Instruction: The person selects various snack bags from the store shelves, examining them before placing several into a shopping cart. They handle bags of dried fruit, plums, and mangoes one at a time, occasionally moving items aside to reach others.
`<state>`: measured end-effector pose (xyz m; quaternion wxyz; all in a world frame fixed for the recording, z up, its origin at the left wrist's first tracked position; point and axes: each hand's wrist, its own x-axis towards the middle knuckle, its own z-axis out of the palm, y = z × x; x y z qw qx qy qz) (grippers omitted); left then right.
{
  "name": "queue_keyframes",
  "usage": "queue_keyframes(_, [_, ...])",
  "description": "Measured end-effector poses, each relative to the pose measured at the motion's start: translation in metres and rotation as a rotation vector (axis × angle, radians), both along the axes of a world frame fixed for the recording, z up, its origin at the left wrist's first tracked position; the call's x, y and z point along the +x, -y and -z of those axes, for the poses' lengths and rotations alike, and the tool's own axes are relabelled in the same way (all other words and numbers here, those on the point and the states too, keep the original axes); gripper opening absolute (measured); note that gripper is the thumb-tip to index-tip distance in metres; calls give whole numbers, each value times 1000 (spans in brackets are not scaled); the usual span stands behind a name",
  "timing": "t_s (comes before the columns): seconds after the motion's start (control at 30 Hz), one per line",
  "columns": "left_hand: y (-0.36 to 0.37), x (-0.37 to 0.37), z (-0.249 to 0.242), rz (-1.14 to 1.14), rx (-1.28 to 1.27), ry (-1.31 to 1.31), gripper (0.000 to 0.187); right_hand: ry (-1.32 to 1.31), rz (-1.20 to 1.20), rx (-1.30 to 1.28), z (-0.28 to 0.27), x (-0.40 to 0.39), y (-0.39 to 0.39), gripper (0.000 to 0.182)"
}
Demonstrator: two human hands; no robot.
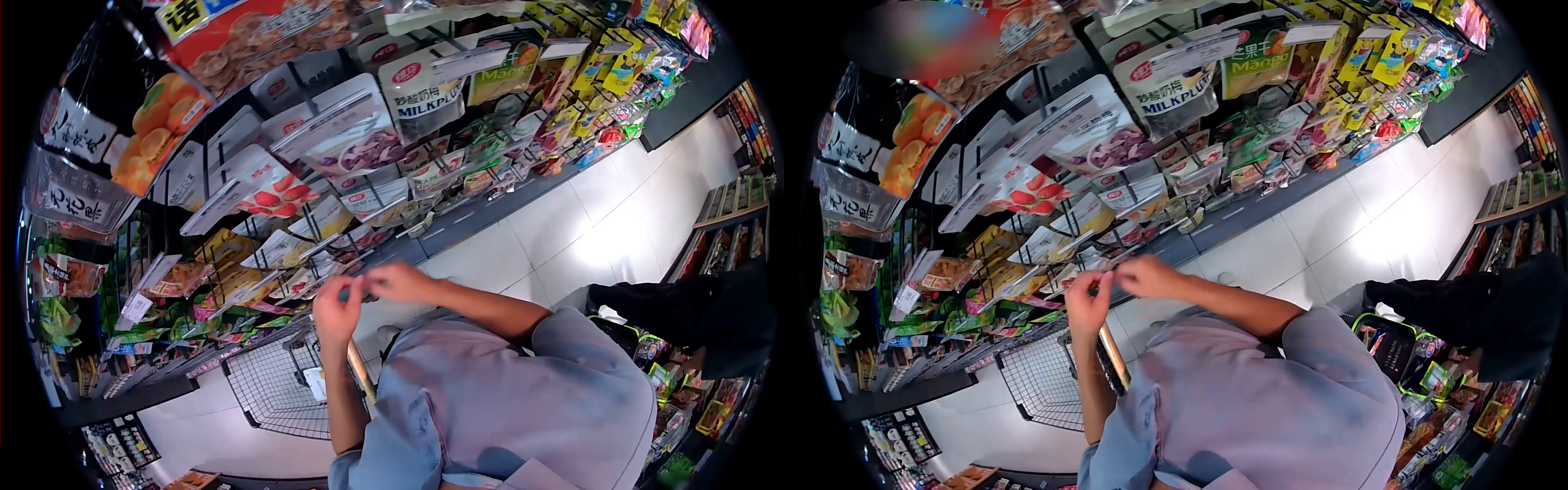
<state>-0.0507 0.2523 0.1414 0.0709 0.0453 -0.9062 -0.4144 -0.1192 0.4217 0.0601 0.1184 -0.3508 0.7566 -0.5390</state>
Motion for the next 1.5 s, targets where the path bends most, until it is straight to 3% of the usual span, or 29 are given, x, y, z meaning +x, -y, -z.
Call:
queue_keyframes(0.07, [-37,-35,-9,215,144,-106,18,71,285,-292,-1,-35,-31,11])
queue_keyframes(0.13, [-72,-65,-22,273,251,-85,33,162,510,-472,-20,-72,-68,10])
queue_keyframes(0.2, [-102,-99,-36,254,273,-125,52,-5,711,-447,-43,-110,-104,11])
queue_keyframes(0.33, [-131,-169,-19,107,209,-213,72,-108,834,-457,-64,-173,-143,33])
queue_keyframes(0.37, [-135,-180,-16,70,191,-210,75,-38,800,-403,-63,-184,-151,51])
queue_keyframes(0.5, [-148,-201,-23,-7,266,-191,80,-110,754,-219,-68,-210,-155,77])
queue_keyframes(0.6, [-149,-219,-16,-21,298,-277,83,-45,718,-236,-67,-217,-155,82])
queue_keyframes(0.67, [-137,-239,12,-46,235,-334,87,-34,701,-246,-65,-221,-156,82])
queue_keyframes(0.8, [-142,-228,-8,-139,253,-215,80,4,650,-196,-74,-217,-165,82])
queue_keyframes(0.93, [-142,-209,-21,-72,249,-93,60,127,380,-277,-86,-206,-185,56])
queue_keyframes(0.97, [-143,-201,-24,-43,325,-66,43,181,346,-327,-87,-200,-186,41])
queue_keyframes(1.07, [-159,-176,-33,46,765,-81,34,208,262,-337,-93,-185,-200,35])
queue_keyframes(1.13, [-168,-154,-53,109,921,-46,37,356,213,-439,-107,-164,-208,31])
queue_keyframes(1.2, [-176,-137,-49,169,905,-69,46,382,211,-491,-112,-148,-220,34])
queue_keyframes(1.23, [-177,-124,-62,179,850,37,48,386,197,-508,-113,-140,-226,39])
queue_keyframes(1.3, [-186,-103,-69,203,653,-86,44,411,143,-524,-112,-128,-239,50])
queue_keyframes(1.33, [-186,-92,-75,207,600,6,43,429,103,-527,-110,-124,-244,57])
queue_keyframes(1.4, [-189,-68,-88,244,633,13,44,499,-9,-468,-100,-118,-253,69])
queue_keyframes(1.5, [-187,-37,-65,114,695,22,43,629,-14,-408,-89,-97,-235,64])
